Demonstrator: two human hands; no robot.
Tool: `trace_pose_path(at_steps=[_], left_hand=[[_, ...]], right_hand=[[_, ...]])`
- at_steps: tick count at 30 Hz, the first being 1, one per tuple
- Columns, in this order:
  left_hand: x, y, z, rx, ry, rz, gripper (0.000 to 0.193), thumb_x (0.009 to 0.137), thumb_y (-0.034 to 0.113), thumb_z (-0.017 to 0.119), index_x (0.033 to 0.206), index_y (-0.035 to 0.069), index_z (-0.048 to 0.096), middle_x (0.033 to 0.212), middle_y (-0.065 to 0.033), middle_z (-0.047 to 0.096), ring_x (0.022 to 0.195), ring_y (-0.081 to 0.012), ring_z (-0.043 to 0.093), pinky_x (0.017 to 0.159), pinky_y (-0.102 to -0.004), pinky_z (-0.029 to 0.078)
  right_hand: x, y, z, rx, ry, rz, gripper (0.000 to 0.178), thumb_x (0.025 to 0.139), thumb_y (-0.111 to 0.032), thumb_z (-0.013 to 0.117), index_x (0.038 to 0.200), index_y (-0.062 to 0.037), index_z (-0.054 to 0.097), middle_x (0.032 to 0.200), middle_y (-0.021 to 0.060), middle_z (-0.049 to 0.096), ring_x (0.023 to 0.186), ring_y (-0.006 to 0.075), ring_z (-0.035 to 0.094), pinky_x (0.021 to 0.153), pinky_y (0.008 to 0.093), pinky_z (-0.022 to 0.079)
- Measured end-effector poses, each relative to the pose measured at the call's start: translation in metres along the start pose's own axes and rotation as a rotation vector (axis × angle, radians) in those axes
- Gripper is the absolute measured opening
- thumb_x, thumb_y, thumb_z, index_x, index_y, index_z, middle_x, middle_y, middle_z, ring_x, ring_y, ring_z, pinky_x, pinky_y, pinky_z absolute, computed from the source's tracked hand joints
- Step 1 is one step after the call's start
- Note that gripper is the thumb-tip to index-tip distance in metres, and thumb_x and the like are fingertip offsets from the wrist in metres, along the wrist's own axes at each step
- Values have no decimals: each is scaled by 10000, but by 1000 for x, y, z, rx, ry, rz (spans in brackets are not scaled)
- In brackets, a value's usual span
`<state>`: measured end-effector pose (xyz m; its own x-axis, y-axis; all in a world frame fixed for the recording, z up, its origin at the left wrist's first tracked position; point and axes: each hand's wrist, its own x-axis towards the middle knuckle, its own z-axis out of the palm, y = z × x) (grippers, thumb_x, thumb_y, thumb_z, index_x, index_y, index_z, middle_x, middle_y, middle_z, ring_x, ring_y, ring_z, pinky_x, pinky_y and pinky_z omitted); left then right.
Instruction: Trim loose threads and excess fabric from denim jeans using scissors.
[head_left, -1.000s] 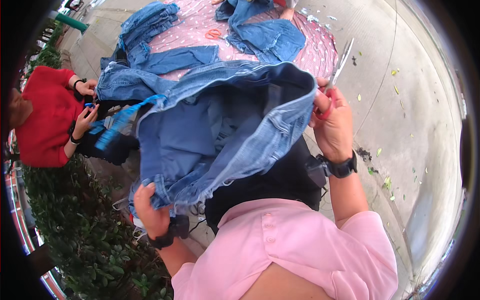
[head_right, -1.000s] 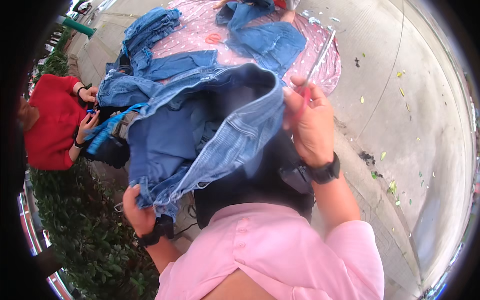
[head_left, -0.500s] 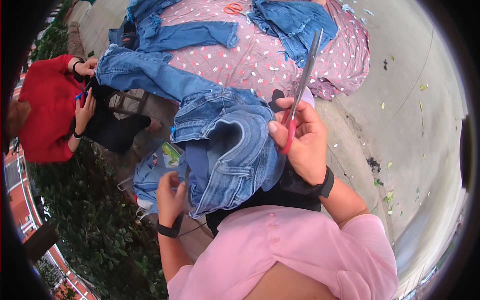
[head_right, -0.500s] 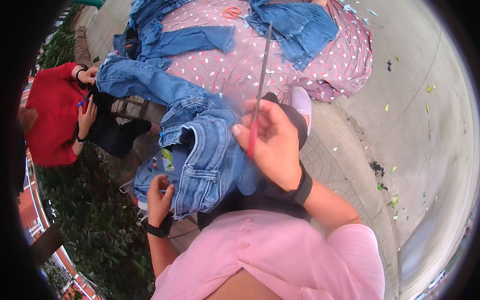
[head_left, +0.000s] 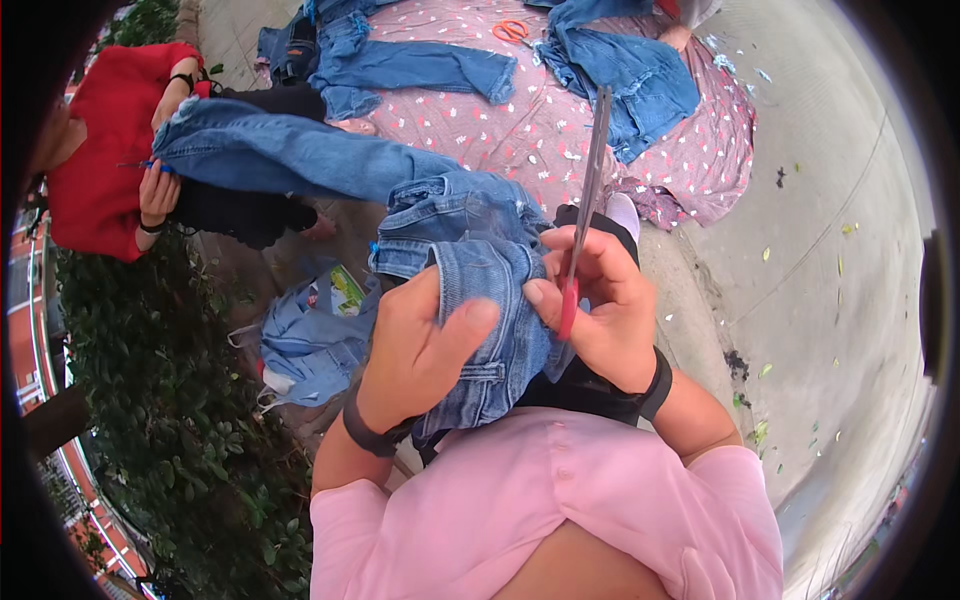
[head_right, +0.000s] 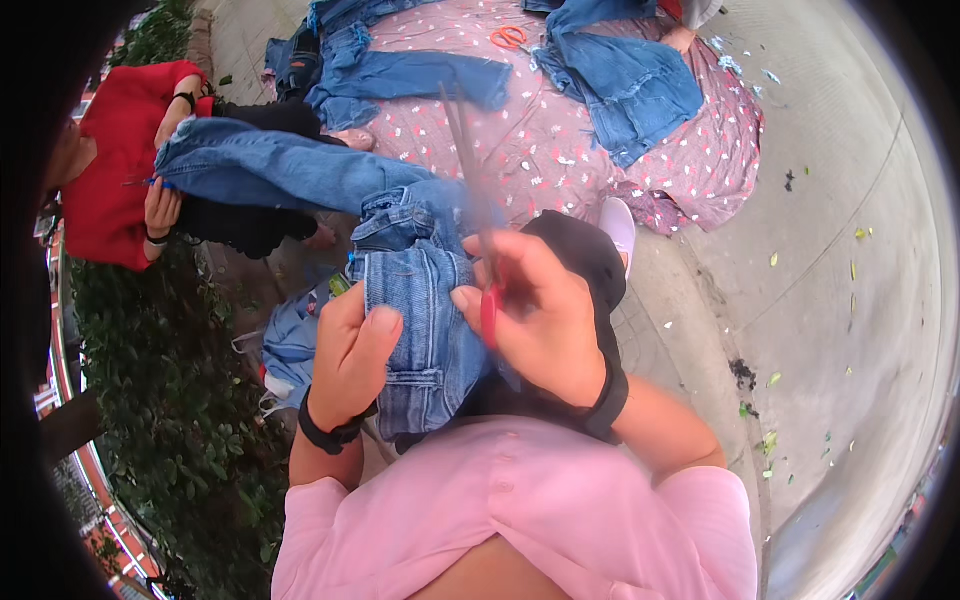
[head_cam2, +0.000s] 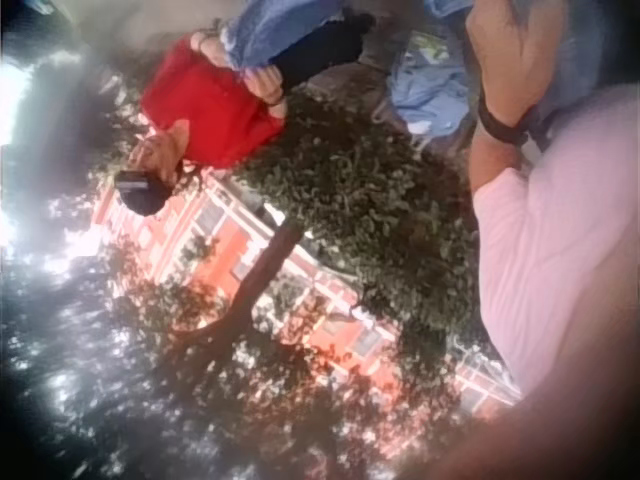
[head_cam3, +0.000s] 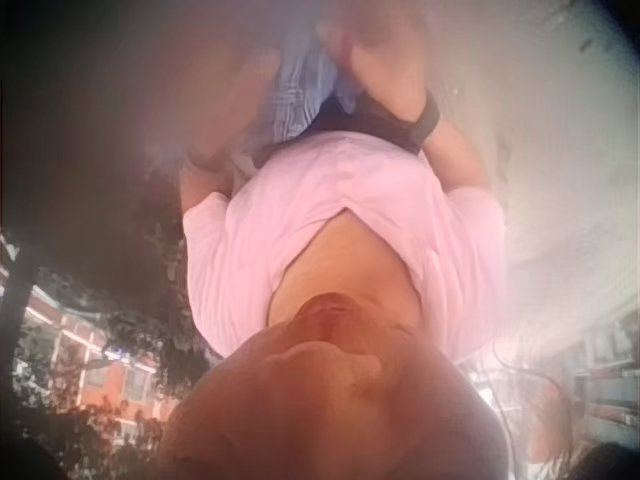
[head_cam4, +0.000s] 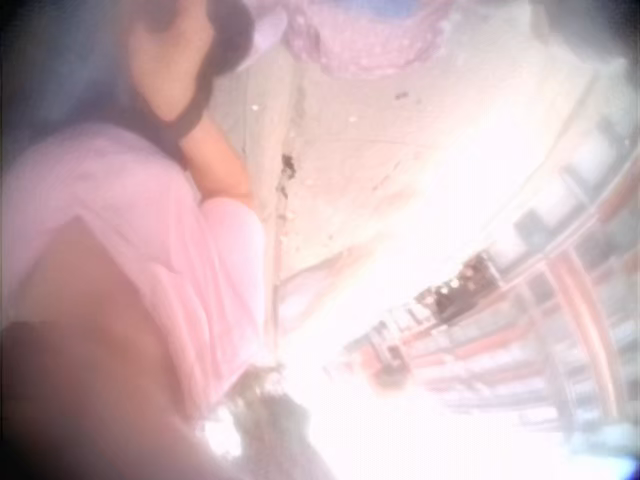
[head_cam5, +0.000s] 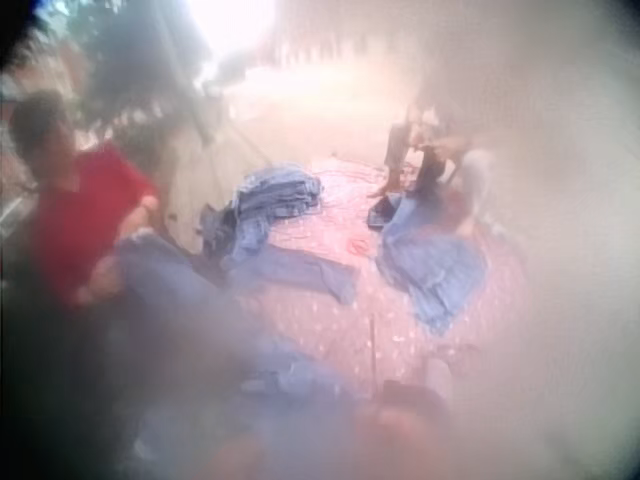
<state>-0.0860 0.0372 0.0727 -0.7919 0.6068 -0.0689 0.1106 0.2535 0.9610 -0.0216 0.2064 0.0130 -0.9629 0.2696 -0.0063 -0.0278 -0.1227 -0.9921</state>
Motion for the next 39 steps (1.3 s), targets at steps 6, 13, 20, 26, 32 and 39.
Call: trace_pose_path(at_steps=[6, 13, 20, 26, 32, 39], left_hand=[[-2, -31, 11, -464, 143, -171, 233, 950, 110, 509, 1094, -45, 606, 987, -59, 655, 847, -90, 593, 756, -246, 483], [-10, -76, 18, -622, 208, -46, 238, 919, 9, 518, 1146, -52, 553, 1083, -80, 617, 967, -109, 576, 853, -260, 463], [-33, -89, 17, -3, 506, 284, 488, 821, -22, 645, 1241, -9, 398, 1000, -138, 613, 908, -200, 628, 839, -298, 490], [-19, -69, 14, 150, 493, 366, 158, 780, 28, 693, 938, 31, 683, 718, -101, 595, 585, -184, 554, 541, -283, 429], [-4, -86, 10, 135, 457, 309, 62, 820, 47, 669, 874, 22, 650, 723, -92, 590, 613, -204, 571, 551, -298, 436], [-10, -93, 9, 154, 426, 228, 75, 823, 72, 663, 812, 12, 620, 734, -65, 515, 625, -165, 512, 574, -279, 410]], right_hand=[[-8, 16, 5, -72, 80, 3, 374, 801, 44, 679, 1139, -32, 539, 834, -19, 550, 761, 42, 515, 683, 186, 420], [0, 37, 14, 31, 105, 149, 352, 811, -34, 697, 1131, -23, 552, 853, -11, 592, 786, 51, 545, 707, 201, 449], [-12, 34, 35, -105, 90, 101, 345, 806, -60, 707, 1116, -39, 559, 827, -24, 577, 748, 42, 530, 678, 191, 440], [-16, 48, 24, -54, 53, 128, 326, 809, -50, 700, 1099, -13, 556, 837, 3, 610, 774, 60, 557, 691, 213, 459], [-2, 55, 19, 29, 31, 194, 341, 812, -52, 704, 1112, -22, 547, 846, -1, 606, 768, 56, 549, 701, 209, 458], [4, 64, 12, 147, -30, 229, 336, 810, -41, 701, 1107, -29, 545, 829, -17, 614, 714, 25, 536, 653, 175, 425]])
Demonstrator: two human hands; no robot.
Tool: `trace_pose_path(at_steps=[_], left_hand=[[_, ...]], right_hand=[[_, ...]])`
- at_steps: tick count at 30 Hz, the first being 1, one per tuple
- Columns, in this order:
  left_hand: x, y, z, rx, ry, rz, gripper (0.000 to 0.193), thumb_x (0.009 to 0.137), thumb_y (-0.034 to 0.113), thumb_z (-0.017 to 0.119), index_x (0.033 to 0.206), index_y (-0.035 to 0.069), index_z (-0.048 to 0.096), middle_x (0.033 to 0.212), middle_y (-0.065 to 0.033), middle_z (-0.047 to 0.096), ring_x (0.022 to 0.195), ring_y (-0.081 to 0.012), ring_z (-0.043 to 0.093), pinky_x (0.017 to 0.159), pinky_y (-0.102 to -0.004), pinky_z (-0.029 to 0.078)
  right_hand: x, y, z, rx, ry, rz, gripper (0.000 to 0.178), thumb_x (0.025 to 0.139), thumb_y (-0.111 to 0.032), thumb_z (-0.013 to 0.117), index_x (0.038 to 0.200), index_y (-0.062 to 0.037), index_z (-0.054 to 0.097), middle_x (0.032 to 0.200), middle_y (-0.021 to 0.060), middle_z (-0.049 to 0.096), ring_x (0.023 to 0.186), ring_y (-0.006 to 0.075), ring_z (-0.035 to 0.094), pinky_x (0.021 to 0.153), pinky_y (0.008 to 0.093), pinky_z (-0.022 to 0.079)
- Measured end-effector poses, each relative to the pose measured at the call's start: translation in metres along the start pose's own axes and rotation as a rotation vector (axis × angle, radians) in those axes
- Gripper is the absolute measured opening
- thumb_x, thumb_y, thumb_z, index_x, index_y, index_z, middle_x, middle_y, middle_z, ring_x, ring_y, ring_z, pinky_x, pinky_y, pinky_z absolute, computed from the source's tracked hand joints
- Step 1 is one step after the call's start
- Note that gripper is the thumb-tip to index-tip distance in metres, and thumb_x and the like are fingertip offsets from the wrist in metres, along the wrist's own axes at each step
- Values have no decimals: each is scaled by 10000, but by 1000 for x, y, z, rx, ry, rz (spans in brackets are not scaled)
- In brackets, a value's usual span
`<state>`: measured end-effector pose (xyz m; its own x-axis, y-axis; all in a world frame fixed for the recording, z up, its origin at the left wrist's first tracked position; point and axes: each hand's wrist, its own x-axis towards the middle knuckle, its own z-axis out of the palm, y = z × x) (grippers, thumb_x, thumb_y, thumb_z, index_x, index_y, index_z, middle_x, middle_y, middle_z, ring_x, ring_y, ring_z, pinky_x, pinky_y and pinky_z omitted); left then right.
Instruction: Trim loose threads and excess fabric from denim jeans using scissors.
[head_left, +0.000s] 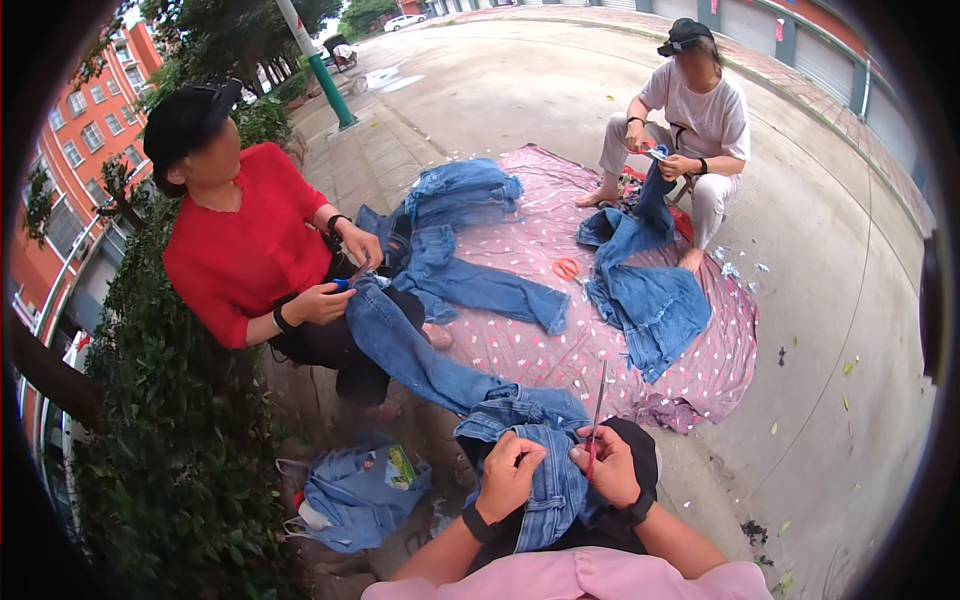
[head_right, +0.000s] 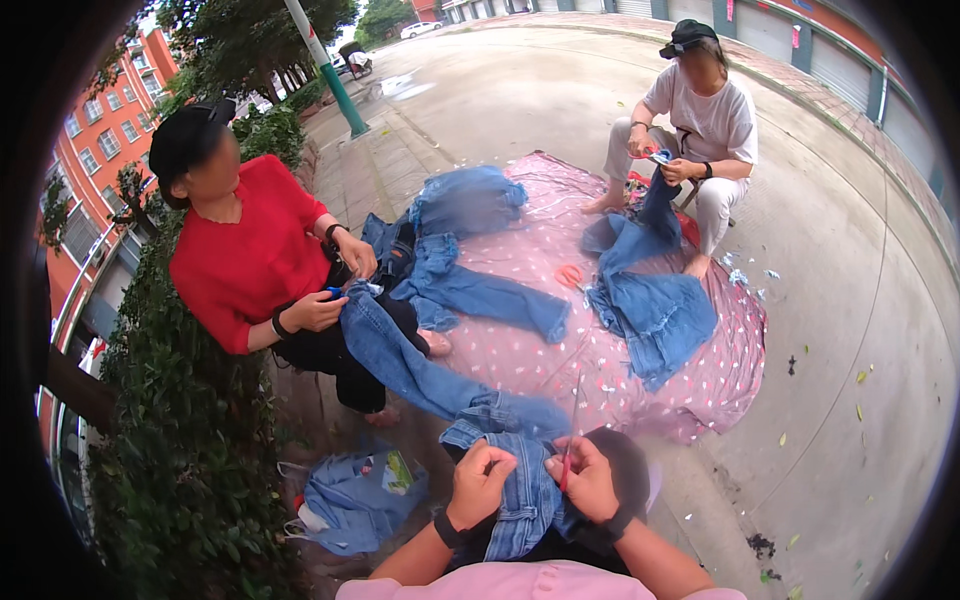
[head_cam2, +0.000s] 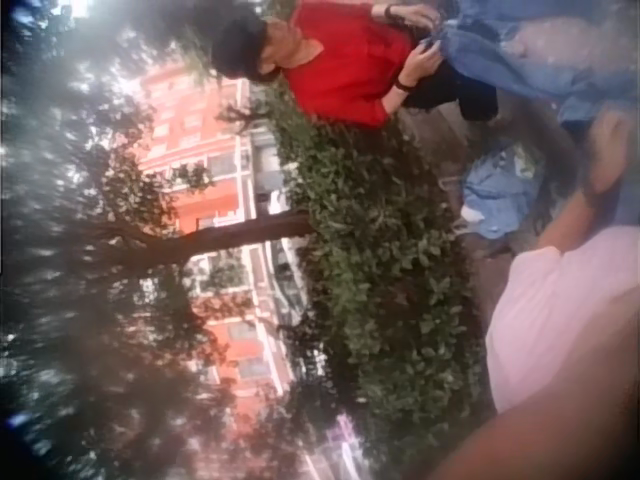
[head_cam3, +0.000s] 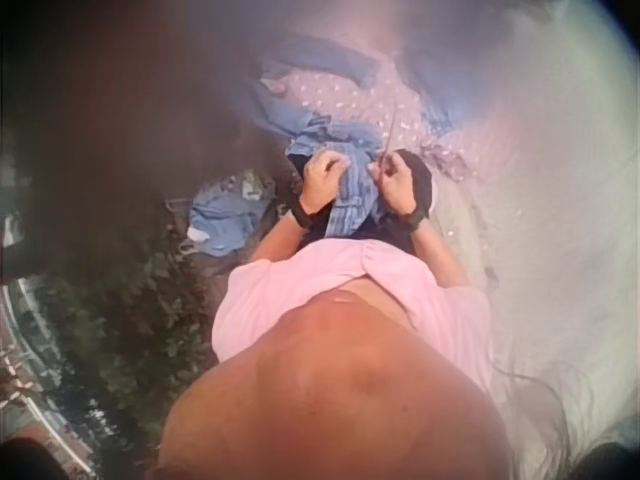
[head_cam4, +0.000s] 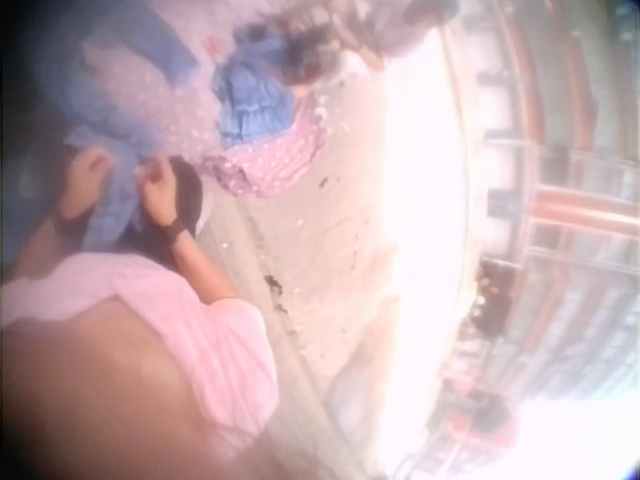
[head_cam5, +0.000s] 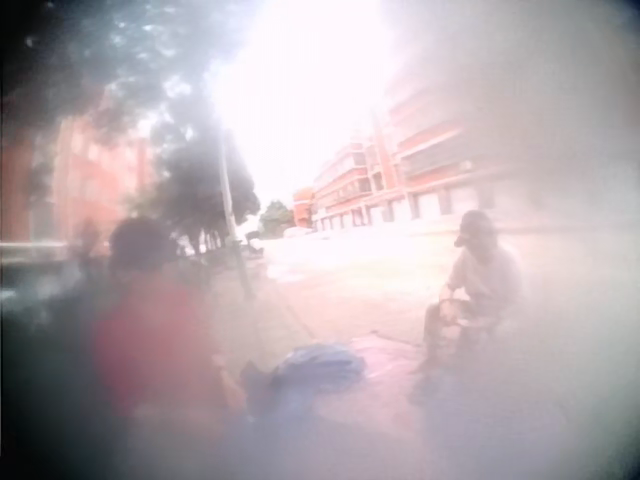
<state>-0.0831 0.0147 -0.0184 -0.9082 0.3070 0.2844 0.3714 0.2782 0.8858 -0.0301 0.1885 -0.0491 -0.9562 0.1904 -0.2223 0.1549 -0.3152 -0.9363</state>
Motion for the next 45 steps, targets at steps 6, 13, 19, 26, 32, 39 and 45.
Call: trace_pose_path(at_steps=[6, 13, 19, 26, 32, 39, 45], left_hand=[[2, 11, -4, 26, -42, 49, 60, 822, 39, 646, 807, 5, 599, 841, -88, 568, 751, -182, 560, 678, -272, 449], [-3, -10, -20, 25, -65, -38, 79, 835, 44, 630, 789, 7, 578, 821, -89, 589, 735, -182, 571, 662, -284, 455], [-15, -21, -50, 161, -94, -165, 95, 833, 45, 603, 757, 3, 564, 799, -69, 561, 688, -155, 535, 628, -273, 430], [-60, -63, -104, 564, -148, -248, 154, 784, 92, 661, 715, -7, 564, 721, -123, 561, 664, -245, 544, 606, -346, 428], [-122, -102, -131, 843, -339, -390, 192, 759, 151, 706, 758, -8, 598, 791, -182, 598, 734, -361, 578, 655, -436, 451], [-133, -117, -120, 893, -415, -408, 220, 751, 174, 712, 756, -1, 577, 774, -193, 582, 764, -377, 575, 678, -440, 454], [-124, -112, -100, 780, -363, -435, 334, 780, 153, 692, 1061, 29, 560, 1013, -173, 584, 920, -355, 585, 781, -435, 471]], right_hand=[[7, 10, -20, 12, 7, 47, 334, 839, -91, 695, 1129, -21, 547, 811, -11, 607, 700, 30, 524, 607, 184, 424], [9, 12, -28, 123, -41, 45, 309, 859, -114, 682, 1120, -37, 535, 734, -43, 556, 539, 7, 455, 471, 175, 364], [7, 11, -34, 177, -78, 40, 303, 889, -114, 649, 1142, -36, 502, 711, -41, 556, 554, 17, 464, 488, 185, 371], [6, 13, -36, 191, -66, 41, 304, 892, -105, 640, 1147, -30, 494, 718, -26, 562, 546, 24, 477, 486, 188, 385], [6, 16, -37, 218, -109, 40, 312, 892, -106, 640, 1152, -25, 489, 723, -13, 571, 541, 33, 486, 486, 190, 393], [13, 11, -40, 200, -99, 26, 316, 893, -100, 636, 1159, -16, 487, 731, 2, 580, 548, 38, 493, 490, 191, 397], [3, 9, -36, 206, -96, 12, 325, 899, -118, 632, 1168, -15, 482, 742, 20, 589, 550, 47, 500, 494, 190, 405]])
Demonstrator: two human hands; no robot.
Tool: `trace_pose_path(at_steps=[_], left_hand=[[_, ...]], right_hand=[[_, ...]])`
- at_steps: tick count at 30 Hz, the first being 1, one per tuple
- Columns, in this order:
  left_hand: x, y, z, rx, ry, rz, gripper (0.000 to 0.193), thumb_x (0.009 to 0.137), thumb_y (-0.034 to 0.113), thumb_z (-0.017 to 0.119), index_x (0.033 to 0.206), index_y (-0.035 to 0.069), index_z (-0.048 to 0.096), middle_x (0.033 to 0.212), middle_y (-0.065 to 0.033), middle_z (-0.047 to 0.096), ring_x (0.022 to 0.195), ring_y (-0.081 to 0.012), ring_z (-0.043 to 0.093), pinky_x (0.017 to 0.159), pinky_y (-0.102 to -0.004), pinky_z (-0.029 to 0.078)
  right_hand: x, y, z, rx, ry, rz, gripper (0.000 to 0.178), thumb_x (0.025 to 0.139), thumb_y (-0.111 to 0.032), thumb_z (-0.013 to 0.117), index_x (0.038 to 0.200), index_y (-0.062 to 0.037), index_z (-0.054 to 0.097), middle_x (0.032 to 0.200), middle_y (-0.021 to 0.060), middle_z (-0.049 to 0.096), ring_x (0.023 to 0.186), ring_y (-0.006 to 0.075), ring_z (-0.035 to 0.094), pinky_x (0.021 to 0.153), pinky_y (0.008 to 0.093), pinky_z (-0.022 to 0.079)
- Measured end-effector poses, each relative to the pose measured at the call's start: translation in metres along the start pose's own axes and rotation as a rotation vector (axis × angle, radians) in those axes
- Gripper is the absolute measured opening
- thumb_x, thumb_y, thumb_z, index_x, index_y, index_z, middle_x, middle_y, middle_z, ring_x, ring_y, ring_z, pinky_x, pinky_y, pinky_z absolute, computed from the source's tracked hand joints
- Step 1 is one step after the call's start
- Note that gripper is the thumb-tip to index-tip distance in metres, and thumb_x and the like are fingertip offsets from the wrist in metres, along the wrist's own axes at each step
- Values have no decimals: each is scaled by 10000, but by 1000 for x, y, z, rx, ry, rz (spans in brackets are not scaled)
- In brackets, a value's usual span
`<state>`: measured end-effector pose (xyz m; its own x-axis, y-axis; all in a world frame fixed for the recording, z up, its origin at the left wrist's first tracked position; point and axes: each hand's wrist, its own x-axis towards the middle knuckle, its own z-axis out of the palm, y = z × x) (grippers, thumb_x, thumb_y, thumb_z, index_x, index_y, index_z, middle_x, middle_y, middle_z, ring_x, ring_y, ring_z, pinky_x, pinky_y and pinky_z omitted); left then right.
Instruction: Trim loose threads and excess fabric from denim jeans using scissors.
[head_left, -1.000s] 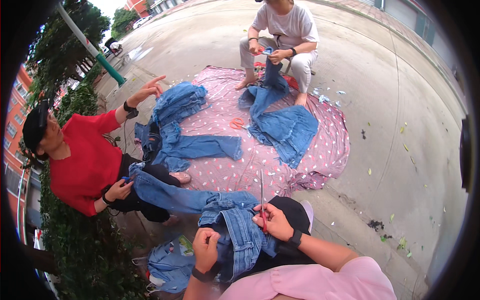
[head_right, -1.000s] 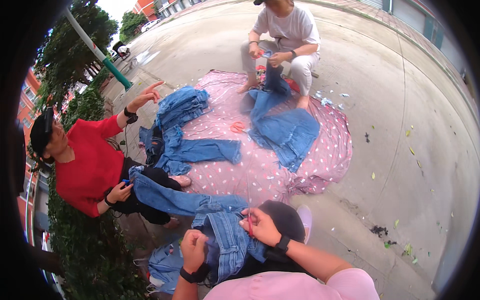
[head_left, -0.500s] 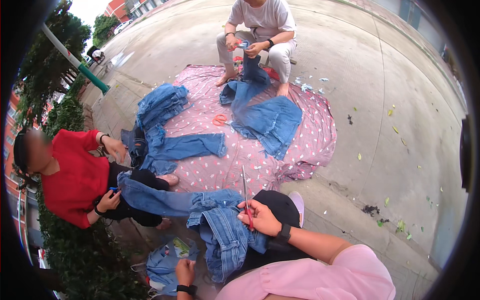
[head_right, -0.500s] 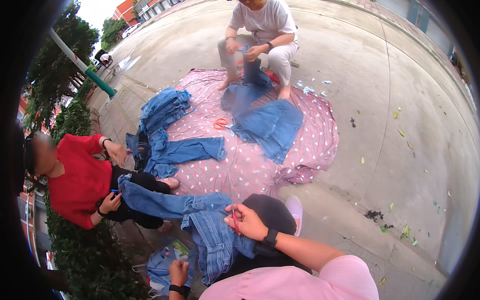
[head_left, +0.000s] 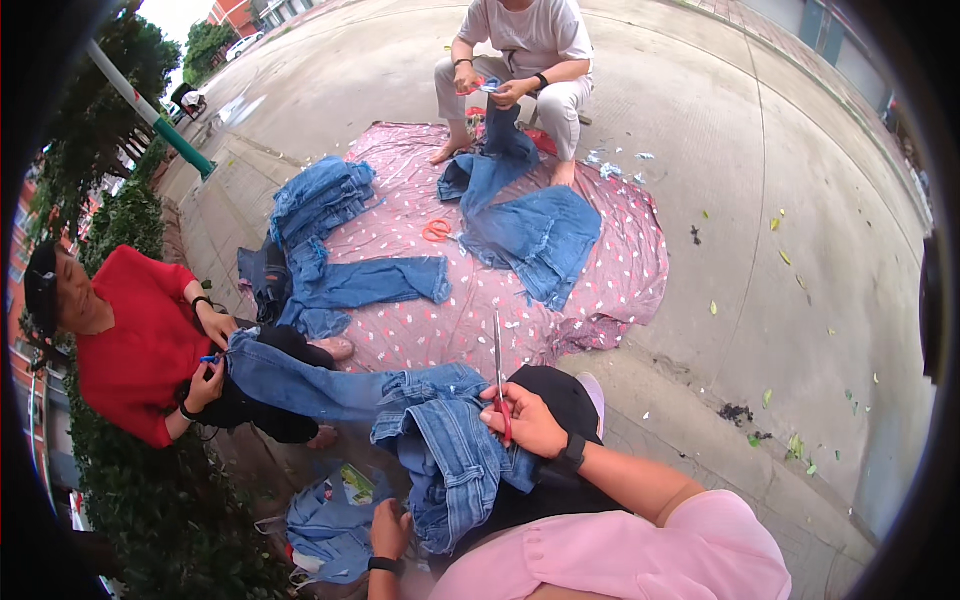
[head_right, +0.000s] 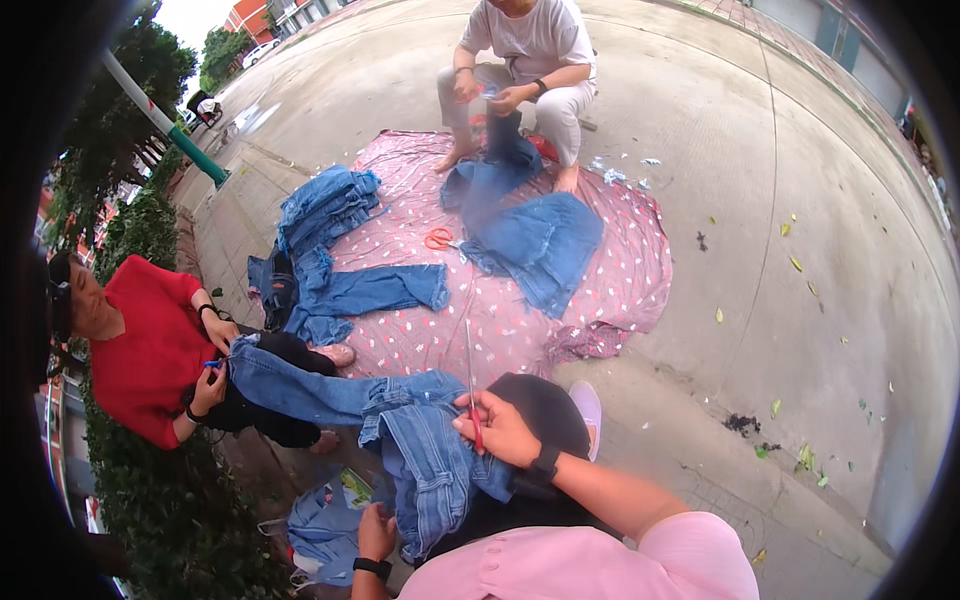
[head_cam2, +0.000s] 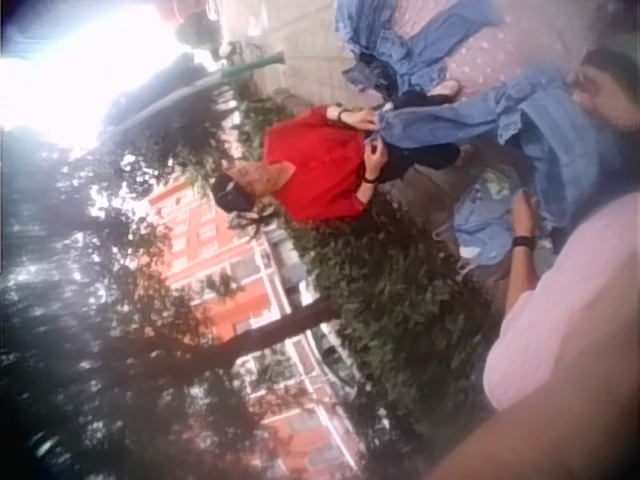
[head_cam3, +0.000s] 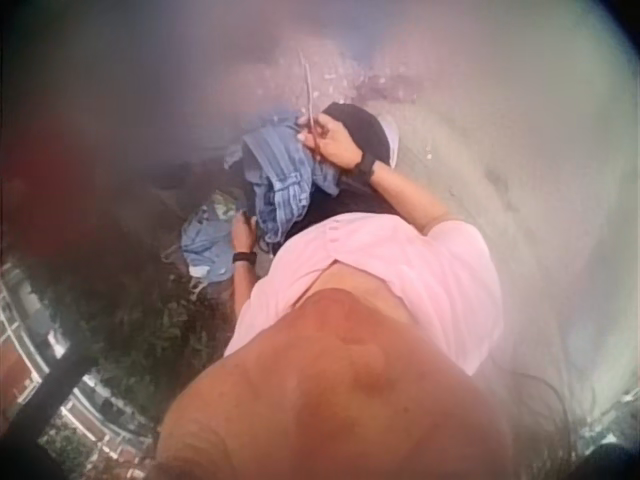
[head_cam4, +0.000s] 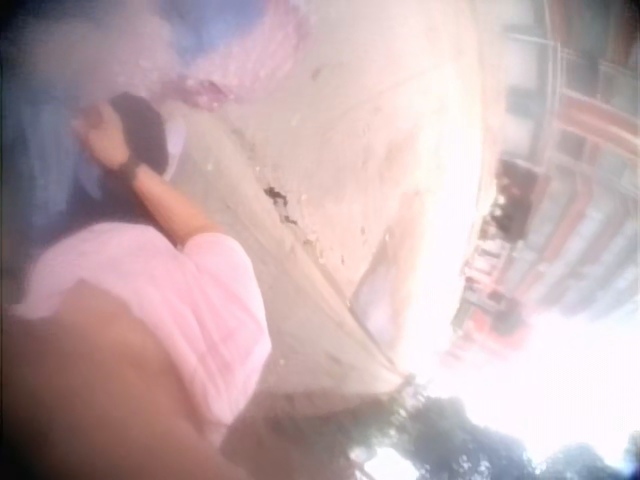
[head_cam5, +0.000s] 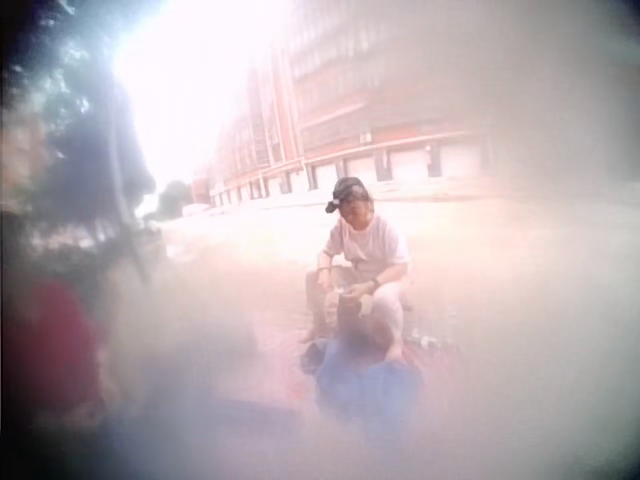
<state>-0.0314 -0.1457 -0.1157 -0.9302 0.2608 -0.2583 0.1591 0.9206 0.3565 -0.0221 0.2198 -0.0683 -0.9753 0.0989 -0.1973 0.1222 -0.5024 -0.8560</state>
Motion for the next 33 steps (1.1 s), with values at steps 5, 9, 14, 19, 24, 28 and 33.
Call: trace_pose_path(at_steps=[5, 9, 14, 19, 24, 28, 33], left_hand=[[11, 30, -16, 9, 35, 65, 343, 785, 108, 673, 1095, 32, 546, 1027, -175, 570, 942, -354, 577, 801, -420, 470], [18, 46, -29, -89, 183, 172, 268, 811, 61, 629, 1063, 18, 551, 1001, -168, 568, 902, -358, 577, 774, -410, 474], [25, 87, -54, -174, 370, 327, 173, 826, 26, 594, 996, -1, 574, 952, -163, 580, 872, -348, 574, 747, -397, 473], [28, 126, -66, -452, 342, 390, 89, 854, 49, 593, 922, -7, 609, 881, -145, 609, 803, -305, 592, 715, -362, 471], [30, 153, -67, -620, 174, 472, 152, 866, 119, 615, 930, -18, 604, 853, -143, 607, 759, -298, 594, 673, -326, 467], [35, 157, -56, -540, -123, 516, 278, 870, 220, 630, 1021, -12, 607, 890, -158, 613, 790, -335, 590, 706, -333, 475], [30, 164, -65, -771, -214, 577, 332, 831, 208, 679, 1062, -20, 608, 969, -143, 646, 868, -249, 619, 753, -314, 481]], right_hand=[[4, 3, -2, -18, 0, 27, 321, 891, -121, 640, 1155, -12, 492, 729, 21, 588, 527, 52, 498, 479, 191, 397], [2, 3, 4, 25, 22, 43, 315, 891, -125, 637, 1149, -10, 497, 725, 21, 587, 514, 55, 492, 475, 196, 389], [3, -2, 7, -58, 44, 45, 308, 898, -133, 623, 1148, -6, 496, 717, 24, 581, 505, 68, 496, 468, 201, 390], [7, 3, 7, -52, 50, 50, 298, 900, -129, 619, 1142, -5, 496, 714, 27, 574, 501, 73, 492, 462, 205, 387], [11, 5, 10, -81, 41, 48, 285, 906, -124, 609, 1138, -5, 494, 710, 25, 564, 495, 73, 486, 459, 209, 386], [11, 10, 10, -27, 32, 60, 254, 908, -108, 607, 1121, -8, 513, 734, -9, 549, 517, 56, 489, 479, 203, 398], [10, 15, 6, -50, 58, 47, 271, 907, -120, 613, 1137, -15, 514, 778, -3, 580, 543, 49, 489, 502, 199, 393]])
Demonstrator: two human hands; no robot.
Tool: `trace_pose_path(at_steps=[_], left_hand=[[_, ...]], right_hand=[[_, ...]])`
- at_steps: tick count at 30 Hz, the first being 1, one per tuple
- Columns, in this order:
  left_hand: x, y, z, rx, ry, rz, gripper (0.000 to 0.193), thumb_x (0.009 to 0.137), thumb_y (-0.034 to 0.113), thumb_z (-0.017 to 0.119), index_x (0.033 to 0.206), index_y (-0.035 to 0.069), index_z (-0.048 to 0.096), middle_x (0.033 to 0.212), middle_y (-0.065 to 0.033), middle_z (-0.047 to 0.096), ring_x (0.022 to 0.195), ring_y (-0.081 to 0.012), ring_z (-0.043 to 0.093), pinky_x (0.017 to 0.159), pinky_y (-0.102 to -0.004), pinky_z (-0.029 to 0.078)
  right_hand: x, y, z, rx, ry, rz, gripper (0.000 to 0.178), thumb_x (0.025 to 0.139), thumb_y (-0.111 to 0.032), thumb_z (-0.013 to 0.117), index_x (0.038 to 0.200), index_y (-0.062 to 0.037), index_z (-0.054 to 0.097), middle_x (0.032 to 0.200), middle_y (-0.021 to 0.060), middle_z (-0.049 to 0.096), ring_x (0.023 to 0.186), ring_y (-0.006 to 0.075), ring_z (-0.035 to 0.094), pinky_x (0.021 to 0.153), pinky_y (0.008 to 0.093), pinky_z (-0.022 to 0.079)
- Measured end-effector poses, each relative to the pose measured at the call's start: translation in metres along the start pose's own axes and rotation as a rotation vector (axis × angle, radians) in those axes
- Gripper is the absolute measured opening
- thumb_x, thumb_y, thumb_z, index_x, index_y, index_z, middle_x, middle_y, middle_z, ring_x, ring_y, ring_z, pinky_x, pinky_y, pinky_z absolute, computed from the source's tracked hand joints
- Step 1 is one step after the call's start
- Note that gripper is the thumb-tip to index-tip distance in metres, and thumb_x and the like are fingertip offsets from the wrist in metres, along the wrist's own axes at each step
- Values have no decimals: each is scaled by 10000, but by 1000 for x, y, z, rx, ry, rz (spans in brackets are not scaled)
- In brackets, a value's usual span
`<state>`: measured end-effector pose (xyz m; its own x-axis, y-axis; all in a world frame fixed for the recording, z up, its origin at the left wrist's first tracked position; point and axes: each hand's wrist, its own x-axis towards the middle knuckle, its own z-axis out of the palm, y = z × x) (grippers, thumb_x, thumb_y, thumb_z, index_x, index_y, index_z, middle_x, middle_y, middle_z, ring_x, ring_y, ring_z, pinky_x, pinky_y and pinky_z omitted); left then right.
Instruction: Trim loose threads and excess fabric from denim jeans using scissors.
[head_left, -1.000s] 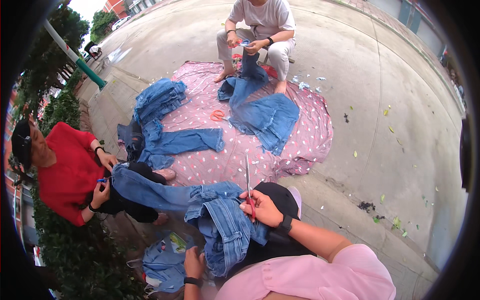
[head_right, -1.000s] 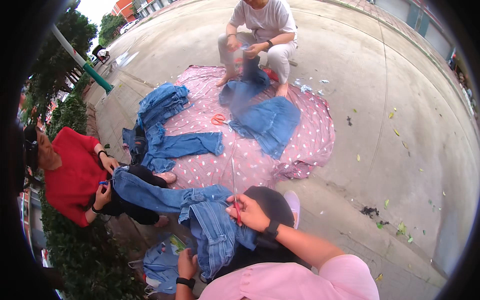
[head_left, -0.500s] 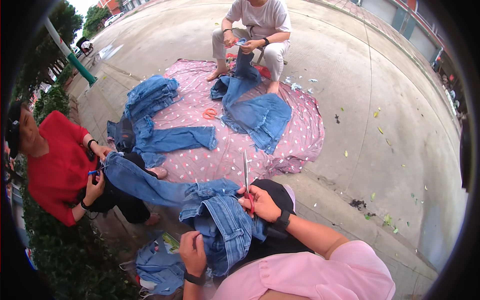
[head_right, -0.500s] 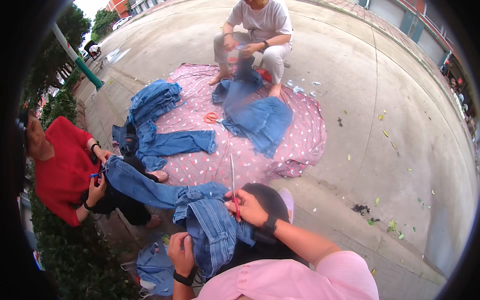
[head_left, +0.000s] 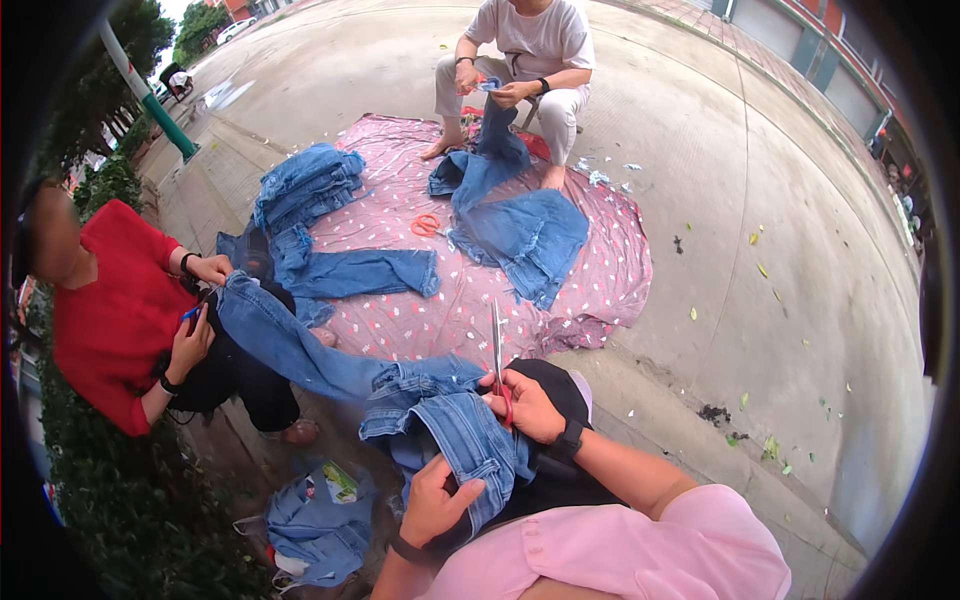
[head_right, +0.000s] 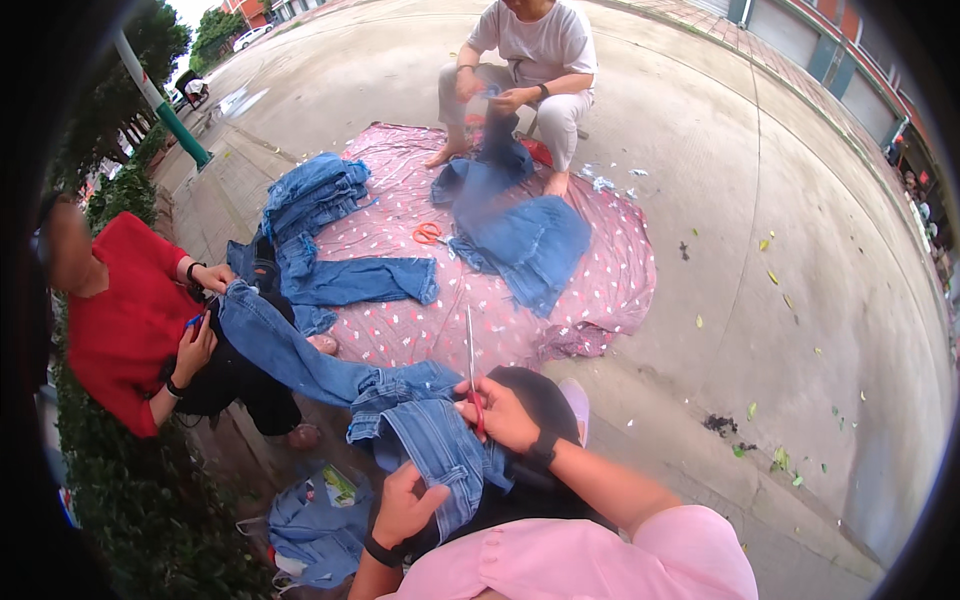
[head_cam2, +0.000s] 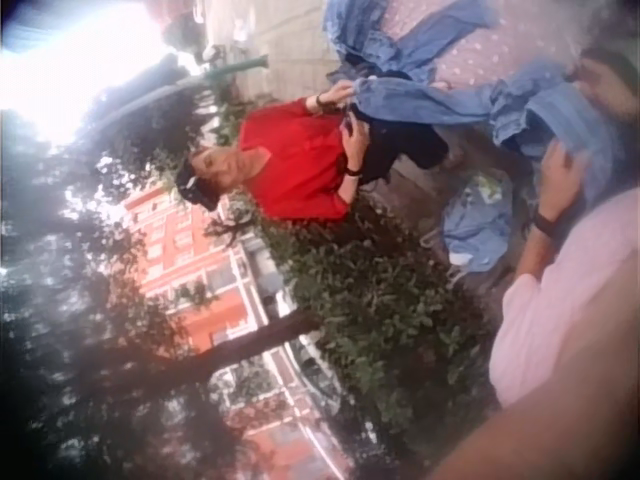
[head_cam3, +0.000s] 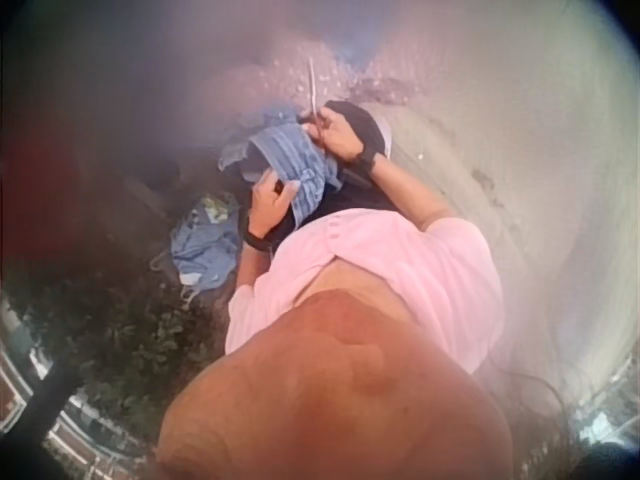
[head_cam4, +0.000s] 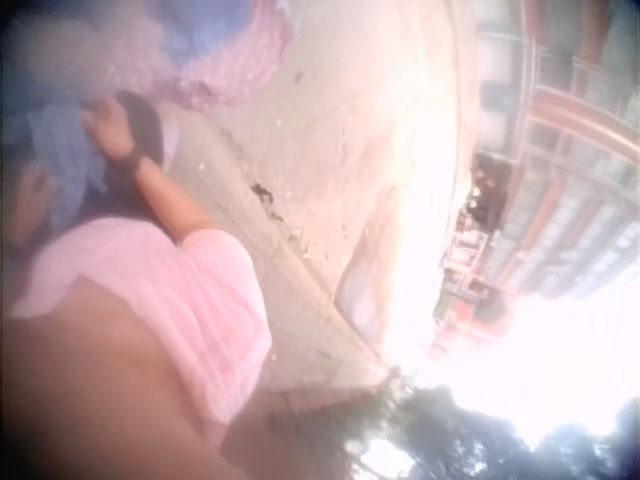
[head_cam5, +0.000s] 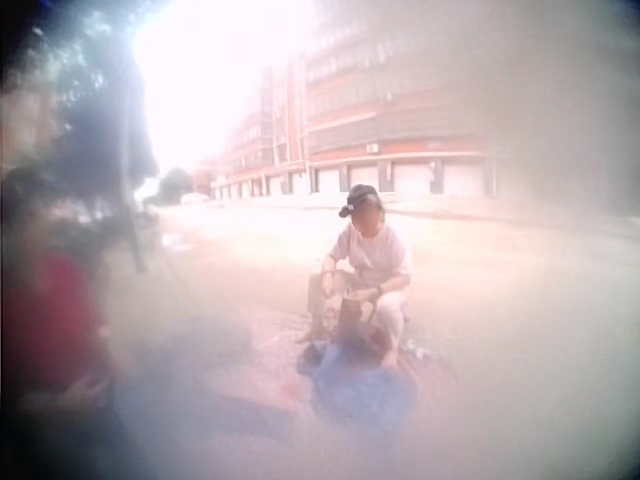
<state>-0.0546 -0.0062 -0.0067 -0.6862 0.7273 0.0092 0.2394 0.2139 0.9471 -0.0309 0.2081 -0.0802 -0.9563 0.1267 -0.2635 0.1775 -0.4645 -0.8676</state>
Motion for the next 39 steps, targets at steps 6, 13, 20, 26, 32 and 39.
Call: trace_pose_path(at_steps=[6, 13, 20, 26, 32, 39], left_hand=[[-8, -14, 10, -231, -124, -209, 337, 811, 125, 694, 1098, -29, 609, 1018, -106, 668, 928, -112, 601, 801, -274, 480], [12, 11, 9, -611, 27, -265, 265, 867, -12, 569, 1129, -42, 592, 1034, -43, 648, 927, -94, 584, 839, -253, 462], [32, 7, -4, -691, 198, -242, 184, 902, 2, 529, 1070, -45, 591, 987, -46, 649, 856, -78, 585, 792, -238, 465], [50, -3, -11, -632, 247, -179, 212, 889, -4, 511, 1079, -12, 605, 975, -22, 649, 859, -66, 588, 796, -218, 456], [43, 3, -4, -593, 302, -133, 201, 894, 27, 560, 1080, -42, 593, 962, -27, 648, 845, -50, 569, 762, -209, 457], [23, 6, 0, -505, 304, -143, 205, 893, 17, 557, 1092, -20, 591, 962, 5, 631, 846, -30, 548, 766, -194, 433]], right_hand=[[1, -11, 5, -10, -6, 27, 271, 902, -133, 619, 1130, -20, 525, 751, -8, 563, 540, 45, 480, 502, 195, 386], [4, -9, 3, 14, 13, 8, 255, 906, -135, 612, 1122, -27, 532, 735, -13, 554, 535, 43, 478, 490, 201, 388], [-5, -11, 3, 141, 4, 25, 299, 898, -151, 628, 1125, -2, 502, 695, 18, 522, 511, 96, 490, 475, 216, 390], [7, -2, -3, 95, 20, 26, 323, 902, -154, 621, 1159, -13, 488, 764, 39, 536, 513, 110, 498, 464, 244, 418], [9, -11, -2, 120, 4, 7, 294, 917, -174, 597, 1139, -17, 485, 754, 27, 553, 524, 98, 491, 466, 216, 398], [6, -7, -5, 58, 20, 8, 294, 914, -163, 596, 1144, -19, 485, 755, 25, 550, 544, 95, 499, 476, 220, 401]])
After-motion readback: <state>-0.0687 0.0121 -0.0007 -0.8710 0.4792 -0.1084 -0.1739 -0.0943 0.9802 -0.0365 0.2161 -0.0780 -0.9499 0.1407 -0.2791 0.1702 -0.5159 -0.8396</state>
